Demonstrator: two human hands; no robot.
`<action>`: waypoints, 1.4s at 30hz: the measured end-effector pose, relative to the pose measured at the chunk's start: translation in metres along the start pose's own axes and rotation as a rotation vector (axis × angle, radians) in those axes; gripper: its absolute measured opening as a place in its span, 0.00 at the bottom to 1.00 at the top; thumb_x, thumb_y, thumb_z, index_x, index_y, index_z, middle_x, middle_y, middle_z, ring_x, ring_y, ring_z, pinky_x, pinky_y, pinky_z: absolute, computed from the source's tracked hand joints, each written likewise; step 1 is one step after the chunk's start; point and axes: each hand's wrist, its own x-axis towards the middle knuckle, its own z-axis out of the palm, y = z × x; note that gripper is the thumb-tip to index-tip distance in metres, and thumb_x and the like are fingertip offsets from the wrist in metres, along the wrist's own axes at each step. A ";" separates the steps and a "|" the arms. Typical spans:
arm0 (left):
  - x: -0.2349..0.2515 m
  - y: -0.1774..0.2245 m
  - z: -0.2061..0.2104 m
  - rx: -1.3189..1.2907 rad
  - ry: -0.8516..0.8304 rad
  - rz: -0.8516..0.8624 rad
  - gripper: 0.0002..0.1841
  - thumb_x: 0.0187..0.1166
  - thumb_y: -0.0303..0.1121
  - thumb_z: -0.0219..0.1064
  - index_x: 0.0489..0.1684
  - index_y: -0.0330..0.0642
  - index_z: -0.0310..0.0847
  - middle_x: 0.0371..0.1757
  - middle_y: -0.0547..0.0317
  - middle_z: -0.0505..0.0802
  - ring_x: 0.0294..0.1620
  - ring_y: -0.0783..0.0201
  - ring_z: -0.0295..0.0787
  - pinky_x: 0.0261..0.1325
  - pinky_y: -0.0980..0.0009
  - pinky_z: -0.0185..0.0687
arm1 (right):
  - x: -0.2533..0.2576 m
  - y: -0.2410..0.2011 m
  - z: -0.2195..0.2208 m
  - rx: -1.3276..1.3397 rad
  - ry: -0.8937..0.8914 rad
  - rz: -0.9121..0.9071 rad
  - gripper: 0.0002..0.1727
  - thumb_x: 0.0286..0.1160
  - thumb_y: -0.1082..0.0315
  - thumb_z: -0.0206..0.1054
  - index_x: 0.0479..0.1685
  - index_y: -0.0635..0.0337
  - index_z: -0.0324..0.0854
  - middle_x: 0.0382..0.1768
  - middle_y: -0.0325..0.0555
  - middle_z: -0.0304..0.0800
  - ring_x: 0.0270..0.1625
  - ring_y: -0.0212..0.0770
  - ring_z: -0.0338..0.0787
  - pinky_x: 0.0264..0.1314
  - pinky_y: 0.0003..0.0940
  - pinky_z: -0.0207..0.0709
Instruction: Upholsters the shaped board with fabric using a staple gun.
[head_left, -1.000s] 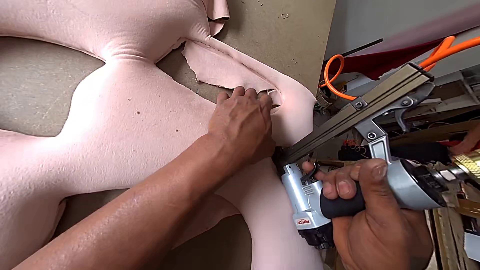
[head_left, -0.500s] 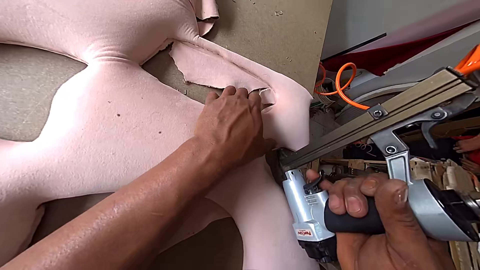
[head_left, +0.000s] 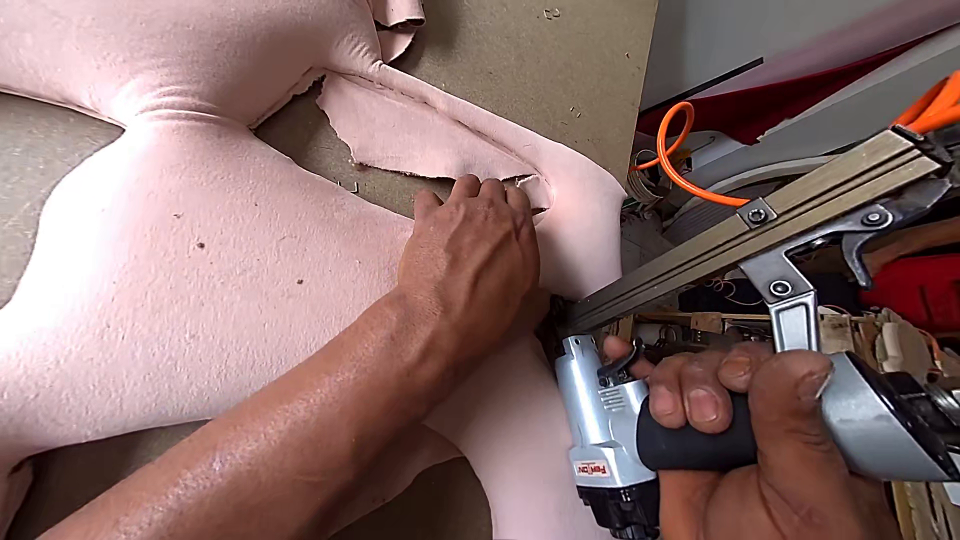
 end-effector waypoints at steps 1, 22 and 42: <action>0.000 0.000 0.000 0.001 0.001 0.002 0.38 0.48 0.69 0.75 0.46 0.44 0.82 0.44 0.54 0.86 0.52 0.48 0.84 0.41 0.51 0.75 | -0.001 0.001 0.002 0.017 0.001 -0.005 0.16 0.86 0.58 0.66 0.31 0.59 0.78 0.15 0.40 0.75 0.21 0.43 0.87 0.51 0.59 0.92; -0.018 -0.008 -0.006 -0.025 -0.013 -0.030 0.31 0.54 0.64 0.75 0.53 0.57 0.85 0.51 0.62 0.87 0.59 0.53 0.82 0.52 0.49 0.73 | -0.006 0.004 0.016 -0.073 0.037 -0.051 0.14 0.82 0.60 0.69 0.32 0.59 0.78 0.14 0.41 0.74 0.20 0.42 0.85 0.46 0.53 0.93; -0.013 0.001 -0.003 -0.020 0.003 -0.029 0.28 0.53 0.58 0.77 0.49 0.50 0.84 0.46 0.58 0.86 0.55 0.50 0.82 0.48 0.51 0.73 | -0.003 0.000 0.018 -0.024 -0.099 0.034 0.14 0.81 0.58 0.71 0.31 0.56 0.79 0.16 0.37 0.77 0.21 0.39 0.86 0.51 0.54 0.92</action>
